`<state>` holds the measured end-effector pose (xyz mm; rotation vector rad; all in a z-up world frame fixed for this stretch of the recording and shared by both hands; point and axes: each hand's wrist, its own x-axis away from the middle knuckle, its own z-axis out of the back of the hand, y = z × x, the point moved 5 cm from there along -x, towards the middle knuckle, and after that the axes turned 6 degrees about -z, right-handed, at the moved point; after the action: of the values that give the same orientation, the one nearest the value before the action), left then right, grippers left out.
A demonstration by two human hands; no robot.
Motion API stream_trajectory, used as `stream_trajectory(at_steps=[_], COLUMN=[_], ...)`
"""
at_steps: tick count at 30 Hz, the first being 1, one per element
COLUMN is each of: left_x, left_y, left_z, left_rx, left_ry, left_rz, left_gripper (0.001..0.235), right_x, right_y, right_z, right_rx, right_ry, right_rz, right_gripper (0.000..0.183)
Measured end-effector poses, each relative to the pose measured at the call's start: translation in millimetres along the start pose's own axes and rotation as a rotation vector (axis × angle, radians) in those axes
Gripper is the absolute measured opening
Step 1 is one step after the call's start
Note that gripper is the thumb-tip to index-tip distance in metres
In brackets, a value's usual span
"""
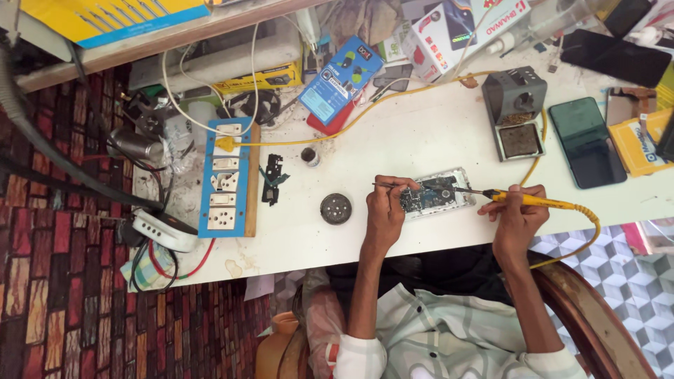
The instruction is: The person uses a soldering iron and solder wire to reflow or attach components on a small circuit board. They repeatedly apply heat and solder to specific points on the board while holding it steady with the other hand.
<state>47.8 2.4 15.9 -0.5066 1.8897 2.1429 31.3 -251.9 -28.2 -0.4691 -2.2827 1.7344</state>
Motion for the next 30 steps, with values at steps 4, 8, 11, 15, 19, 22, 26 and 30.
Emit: stream_trajectory(at_steps=[4, 8, 11, 15, 19, 22, 26, 30], left_x=[0, 0, 0, 0, 1, -2, 0, 0], left_y=[-3, 1, 2, 1, 4, 11, 9, 3], left_z=[0, 1, 2, 2, 4, 6, 5, 4], left_rx=[-0.009, 0.015, 0.022, 0.018, 0.019, 0.048, 0.046, -0.018], left_ry=[-0.010, 0.000, -0.006, 0.002, 0.006, 0.033, 0.025, -0.019], left_rz=[0.044, 0.008, 0.009, 0.067, 0.056, -0.055, 0.004, 0.207], left_gripper=[0.008, 0.008, 0.007, 0.006, 0.007, 0.009, 0.012, 0.011], right_x=[0, -1, -1, -2, -3, -3, -4, -8], right_y=[2, 3, 2, 0, -2, -6, -5, -7], right_z=[2, 5, 5, 2, 0, 3, 6, 0], right_rx=[0.009, 0.021, -0.038, -0.061, -0.030, -0.025, -0.153, 0.023], right_ry=[-0.008, 0.032, 0.024, -0.029, -0.009, 0.034, 0.022, 0.045], right_rz=[0.008, -0.018, -0.014, -0.017, -0.042, -0.092, -0.102, 0.005], right_gripper=[0.021, 0.020, 0.020, 0.018, 0.018, 0.016, 0.017, 0.023])
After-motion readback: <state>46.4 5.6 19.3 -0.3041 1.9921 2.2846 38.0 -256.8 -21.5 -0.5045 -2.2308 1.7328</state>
